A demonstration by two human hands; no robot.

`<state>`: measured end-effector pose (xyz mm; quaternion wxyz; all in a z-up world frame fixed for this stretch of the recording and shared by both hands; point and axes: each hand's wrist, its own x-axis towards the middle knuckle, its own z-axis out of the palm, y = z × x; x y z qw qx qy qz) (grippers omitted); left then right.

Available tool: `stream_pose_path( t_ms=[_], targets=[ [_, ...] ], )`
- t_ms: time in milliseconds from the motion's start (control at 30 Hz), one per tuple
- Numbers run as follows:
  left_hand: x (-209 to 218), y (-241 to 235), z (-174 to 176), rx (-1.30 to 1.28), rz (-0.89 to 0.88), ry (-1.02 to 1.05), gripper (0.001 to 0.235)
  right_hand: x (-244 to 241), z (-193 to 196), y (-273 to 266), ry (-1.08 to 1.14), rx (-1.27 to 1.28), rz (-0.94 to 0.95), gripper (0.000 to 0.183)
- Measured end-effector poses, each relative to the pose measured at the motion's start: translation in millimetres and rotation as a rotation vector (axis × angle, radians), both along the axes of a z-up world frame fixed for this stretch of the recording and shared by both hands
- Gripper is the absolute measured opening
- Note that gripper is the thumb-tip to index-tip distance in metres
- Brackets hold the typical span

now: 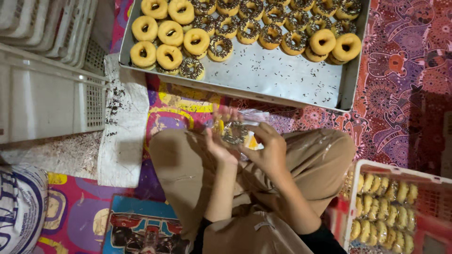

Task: The person sits on the floor and individually wraps donuts in clear plastic bags. They pick donuts from a metal tray, place them into bags, and then put the packaged donuts into a white plastic basket.

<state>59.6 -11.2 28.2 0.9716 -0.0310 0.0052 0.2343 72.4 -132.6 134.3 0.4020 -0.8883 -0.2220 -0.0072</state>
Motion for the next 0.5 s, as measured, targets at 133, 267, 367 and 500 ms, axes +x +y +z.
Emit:
stream_pose_path(
  t_ms=[133, 267, 367, 500],
  targets=[
    [-2.7, -3.0, 29.4, 0.198, 0.041, 0.113, 0.086, -8.6, -1.0, 9.6, -0.229, 0.001, -0.015, 0.056],
    [-4.0, -4.4, 48.7, 0.063, -0.012, 0.041, 0.09, -8.7, 5.8, 17.4, -0.245, 0.145, -0.025, 0.054],
    [-11.9, -19.6, 54.6, 0.155, -0.106, 0.014, 0.087, -7.0, 16.3, 7.6, -0.29, 0.048, -0.02, 0.055],
    [-16.7, -24.8, 52.8, 0.152, -0.189, 0.055, 0.086, -4.6, 29.7, -20.4, -0.045, 0.151, 0.308, 0.056]
  ],
)
